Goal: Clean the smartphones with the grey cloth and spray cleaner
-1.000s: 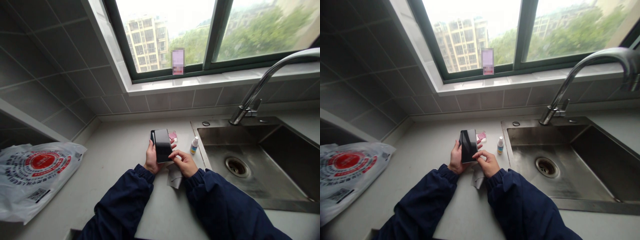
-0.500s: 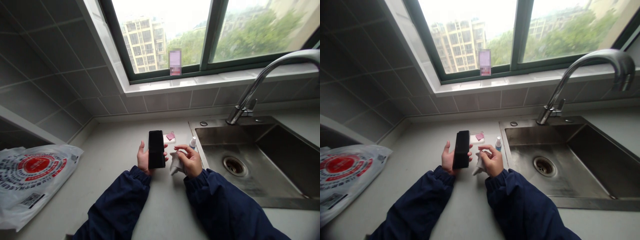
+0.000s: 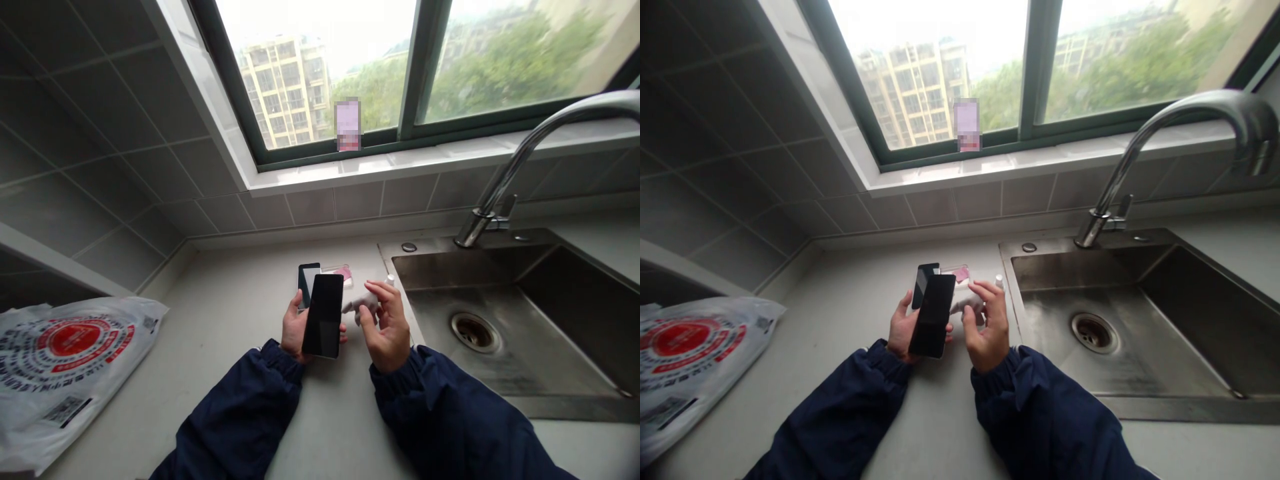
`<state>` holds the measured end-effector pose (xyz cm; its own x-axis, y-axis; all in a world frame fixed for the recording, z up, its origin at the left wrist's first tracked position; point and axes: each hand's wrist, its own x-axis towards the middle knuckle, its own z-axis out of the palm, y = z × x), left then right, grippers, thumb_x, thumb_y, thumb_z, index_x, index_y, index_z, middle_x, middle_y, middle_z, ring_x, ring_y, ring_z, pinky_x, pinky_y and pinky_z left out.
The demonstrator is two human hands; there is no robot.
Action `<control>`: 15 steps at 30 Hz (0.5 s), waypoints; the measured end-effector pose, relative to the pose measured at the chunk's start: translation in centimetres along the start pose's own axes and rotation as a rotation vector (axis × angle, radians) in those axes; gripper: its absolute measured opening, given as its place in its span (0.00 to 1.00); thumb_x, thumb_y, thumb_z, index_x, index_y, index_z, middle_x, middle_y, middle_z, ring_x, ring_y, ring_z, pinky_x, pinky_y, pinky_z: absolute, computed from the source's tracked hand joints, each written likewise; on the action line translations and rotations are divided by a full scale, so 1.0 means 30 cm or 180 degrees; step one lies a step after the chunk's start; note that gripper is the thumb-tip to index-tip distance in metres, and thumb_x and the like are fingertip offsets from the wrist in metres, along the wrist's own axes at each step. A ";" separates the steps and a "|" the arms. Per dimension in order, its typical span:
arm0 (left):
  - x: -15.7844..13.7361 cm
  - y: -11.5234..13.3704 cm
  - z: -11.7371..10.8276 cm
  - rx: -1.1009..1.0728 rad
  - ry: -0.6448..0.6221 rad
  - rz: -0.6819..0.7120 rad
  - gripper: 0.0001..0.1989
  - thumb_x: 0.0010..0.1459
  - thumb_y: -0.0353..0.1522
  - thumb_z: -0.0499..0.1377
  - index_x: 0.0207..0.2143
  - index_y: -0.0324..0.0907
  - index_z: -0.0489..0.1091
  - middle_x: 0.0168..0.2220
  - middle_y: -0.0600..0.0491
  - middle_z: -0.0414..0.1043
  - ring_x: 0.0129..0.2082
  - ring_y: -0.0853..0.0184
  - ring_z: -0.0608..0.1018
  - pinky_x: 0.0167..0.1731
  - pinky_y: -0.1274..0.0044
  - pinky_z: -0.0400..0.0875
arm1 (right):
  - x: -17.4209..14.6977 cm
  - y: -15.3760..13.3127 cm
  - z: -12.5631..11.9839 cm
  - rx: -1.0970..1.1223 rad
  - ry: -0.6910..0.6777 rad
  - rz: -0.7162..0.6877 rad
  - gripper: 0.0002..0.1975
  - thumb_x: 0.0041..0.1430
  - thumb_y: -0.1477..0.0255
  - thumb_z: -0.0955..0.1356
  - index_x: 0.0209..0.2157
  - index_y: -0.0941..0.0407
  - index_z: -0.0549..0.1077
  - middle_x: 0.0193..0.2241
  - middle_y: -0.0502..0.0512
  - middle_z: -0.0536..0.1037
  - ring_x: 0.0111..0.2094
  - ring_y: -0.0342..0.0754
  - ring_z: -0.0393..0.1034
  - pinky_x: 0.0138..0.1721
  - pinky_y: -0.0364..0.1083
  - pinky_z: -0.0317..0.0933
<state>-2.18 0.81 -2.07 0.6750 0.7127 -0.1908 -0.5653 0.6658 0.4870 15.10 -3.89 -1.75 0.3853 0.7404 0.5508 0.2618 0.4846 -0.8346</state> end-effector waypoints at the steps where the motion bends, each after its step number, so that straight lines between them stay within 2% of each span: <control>1: -0.001 0.000 -0.001 -0.0015 -0.0020 -0.0061 0.40 0.62 0.57 0.45 0.56 0.30 0.67 0.39 0.38 0.76 0.36 0.49 0.79 0.38 0.58 0.73 | -0.002 -0.003 0.000 -0.0028 0.0005 -0.0070 0.19 0.61 0.76 0.67 0.54 0.51 0.71 0.53 0.60 0.68 0.54 0.57 0.68 0.43 0.53 0.70; 4: -0.005 -0.001 0.008 -0.0080 -0.0162 -0.0202 0.44 0.61 0.59 0.43 0.59 0.30 0.64 0.46 0.35 0.74 0.36 0.51 0.79 0.38 0.61 0.73 | -0.007 -0.017 0.001 -0.0118 0.0022 -0.0327 0.21 0.61 0.78 0.66 0.54 0.50 0.71 0.55 0.60 0.67 0.58 0.58 0.65 0.52 0.59 0.68; 8: -0.010 -0.005 0.025 -0.0071 -0.0412 -0.0346 0.46 0.60 0.60 0.41 0.63 0.31 0.61 0.57 0.34 0.66 0.35 0.54 0.78 0.41 0.61 0.71 | -0.006 -0.042 -0.002 -0.0280 0.0071 -0.0635 0.21 0.61 0.80 0.65 0.53 0.49 0.72 0.56 0.59 0.66 0.59 0.58 0.65 0.51 0.59 0.70; 12: -0.016 -0.001 0.027 -0.0036 -0.0517 -0.0275 0.46 0.59 0.61 0.41 0.64 0.35 0.60 0.60 0.35 0.64 0.35 0.55 0.77 0.40 0.59 0.71 | -0.002 -0.042 -0.006 -0.0373 -0.0011 -0.0791 0.20 0.61 0.81 0.65 0.51 0.50 0.73 0.56 0.60 0.67 0.56 0.57 0.68 0.52 0.60 0.69; 15: -0.018 0.004 0.022 -0.0052 -0.0428 -0.0131 0.44 0.59 0.60 0.42 0.63 0.36 0.61 0.59 0.36 0.65 0.34 0.57 0.77 0.38 0.60 0.72 | -0.006 -0.018 -0.003 -0.0311 -0.0128 -0.0654 0.17 0.60 0.78 0.66 0.49 0.50 0.74 0.54 0.59 0.70 0.55 0.57 0.68 0.52 0.60 0.68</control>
<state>-2.30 0.37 -1.35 0.7545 0.6495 -0.0939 -0.5428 0.6981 0.4670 14.96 -4.34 -1.39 0.2800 0.6497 0.7068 0.4165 0.5812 -0.6992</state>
